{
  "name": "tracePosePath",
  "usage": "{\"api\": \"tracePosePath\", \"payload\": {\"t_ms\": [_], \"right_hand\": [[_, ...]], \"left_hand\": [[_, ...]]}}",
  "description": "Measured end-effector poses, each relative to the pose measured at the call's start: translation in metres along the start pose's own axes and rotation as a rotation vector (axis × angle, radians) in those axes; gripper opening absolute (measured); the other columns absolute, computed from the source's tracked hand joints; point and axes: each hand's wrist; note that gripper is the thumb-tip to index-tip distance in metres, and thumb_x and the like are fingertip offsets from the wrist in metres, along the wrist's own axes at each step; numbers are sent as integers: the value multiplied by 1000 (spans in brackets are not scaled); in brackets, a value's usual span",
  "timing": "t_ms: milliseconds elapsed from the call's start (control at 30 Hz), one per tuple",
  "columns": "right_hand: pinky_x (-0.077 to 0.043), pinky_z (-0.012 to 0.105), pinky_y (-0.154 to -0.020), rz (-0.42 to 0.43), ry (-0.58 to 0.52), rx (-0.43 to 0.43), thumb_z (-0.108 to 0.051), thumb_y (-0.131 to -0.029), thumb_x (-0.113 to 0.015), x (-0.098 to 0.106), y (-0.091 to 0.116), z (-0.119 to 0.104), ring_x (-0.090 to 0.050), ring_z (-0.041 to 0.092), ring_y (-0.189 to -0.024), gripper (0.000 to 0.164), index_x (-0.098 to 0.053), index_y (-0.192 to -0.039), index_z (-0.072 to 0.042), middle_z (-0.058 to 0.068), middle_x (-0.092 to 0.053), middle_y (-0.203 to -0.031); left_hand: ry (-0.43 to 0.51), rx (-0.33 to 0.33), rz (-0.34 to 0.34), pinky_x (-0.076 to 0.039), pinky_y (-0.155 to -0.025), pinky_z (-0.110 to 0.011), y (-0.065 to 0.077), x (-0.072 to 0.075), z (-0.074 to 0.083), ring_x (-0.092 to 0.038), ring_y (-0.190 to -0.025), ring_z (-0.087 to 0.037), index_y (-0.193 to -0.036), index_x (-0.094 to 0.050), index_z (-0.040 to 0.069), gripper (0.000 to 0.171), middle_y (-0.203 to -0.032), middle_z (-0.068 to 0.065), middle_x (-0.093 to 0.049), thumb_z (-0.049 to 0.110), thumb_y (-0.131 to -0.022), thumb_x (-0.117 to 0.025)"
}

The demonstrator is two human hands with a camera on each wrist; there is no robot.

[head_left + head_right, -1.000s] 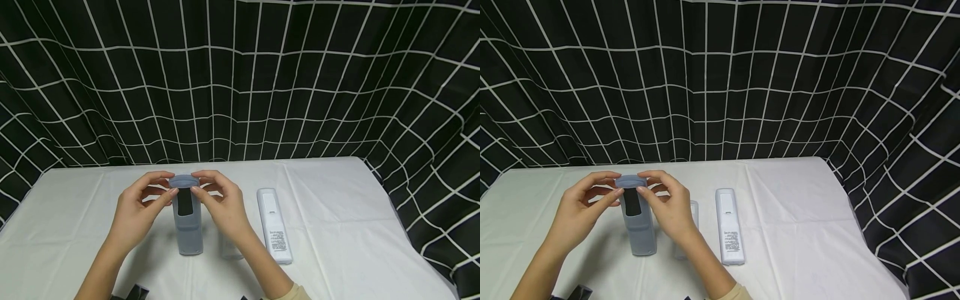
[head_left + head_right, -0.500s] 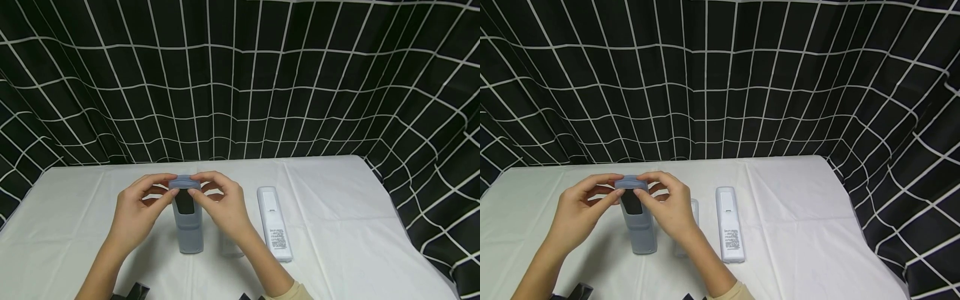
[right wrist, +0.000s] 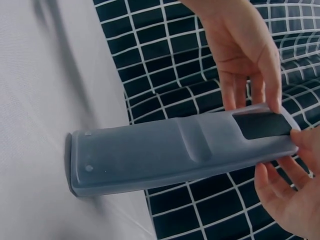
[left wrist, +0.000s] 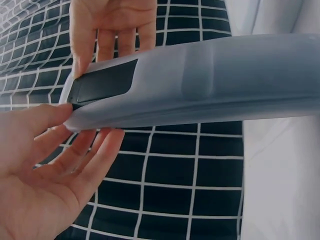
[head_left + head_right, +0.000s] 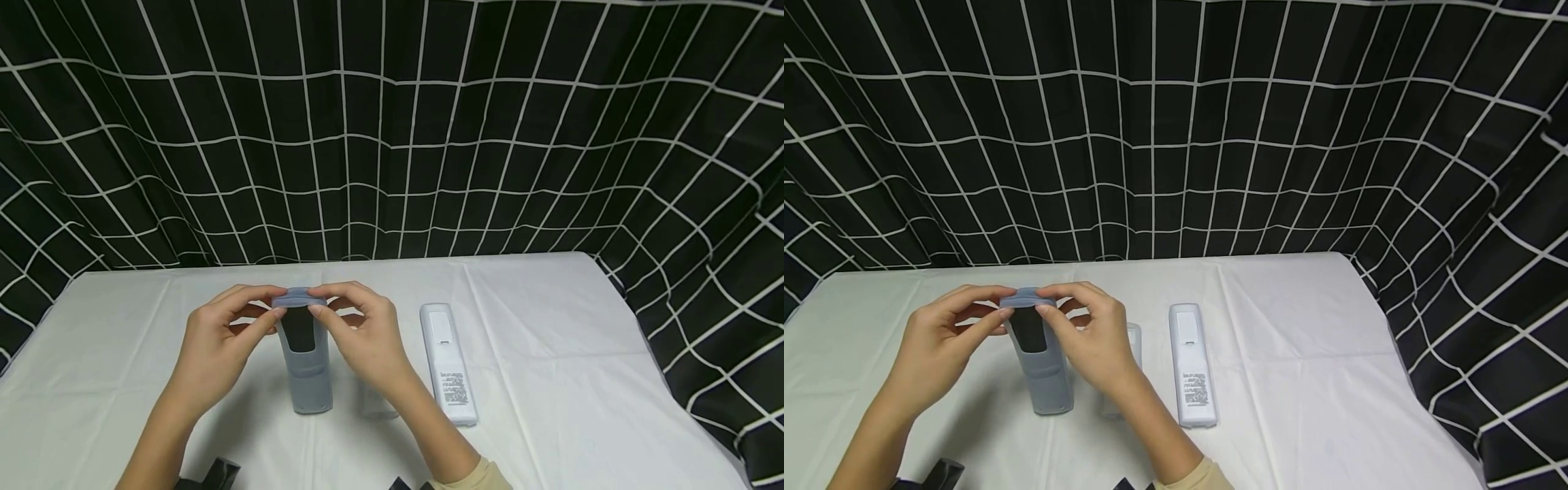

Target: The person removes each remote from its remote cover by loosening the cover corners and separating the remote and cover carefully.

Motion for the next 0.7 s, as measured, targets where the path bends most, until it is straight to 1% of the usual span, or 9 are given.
{"api": "tracePosePath", "payload": {"t_ms": [133,267,300,467,533,700], "right_hand": [[-60,33,-80,5,11,-11,-8,-92,-72,0,0,-1,-68,16,-98,16,-75,-108,-7,4,-74,-107],[-60,30,-78,12,20,-18,-8,-93,-71,0,0,-2,-68,14,-97,14,-75,-107,-7,3,-74,-106],[-60,30,-77,15,19,-16,-8,-94,-71,0,0,-1,-69,14,-94,14,-76,-106,-7,4,-75,-105],[-61,38,-73,22,-15,-21,-10,-95,-69,2,0,-1,-70,18,-83,12,-76,-104,-5,7,-75,-102],[-62,39,-71,19,-35,-29,-10,-95,-69,3,-1,-2,-70,19,-82,12,-76,-104,-5,8,-75,-101],[-62,33,-70,13,-52,-38,-8,-95,-69,2,-2,-3,-70,20,-86,11,-75,-103,-3,10,-74,-101]], "left_hand": [[18,-3,-20,-59,-74,-22,0,2,0,-68,-87,-8,-115,-72,5,20,-111,-4,-70,7,-96,-68],[29,-2,-32,-60,-73,-25,0,2,0,-68,-88,-9,-115,-71,5,19,-112,-3,-70,8,-97,-67],[33,1,-35,-60,-73,-26,0,2,0,-68,-88,-9,-115,-71,6,19,-112,-3,-70,9,-97,-67],[44,18,-45,-61,-74,-28,-1,2,1,-69,-88,-11,-116,-72,8,19,-112,-2,-69,11,-98,-66],[37,19,-47,-61,-74,-28,-1,1,2,-69,-87,-11,-116,-72,9,20,-113,-1,-68,12,-98,-65],[42,26,-52,-61,-73,-28,0,1,2,-69,-87,-11,-116,-71,9,19,-112,-1,-68,13,-98,-66]]}}
Point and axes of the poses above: each hand's wrist, its own y-axis away from the middle knuckle, its own x-axis out of the back of the hand, z = x × y
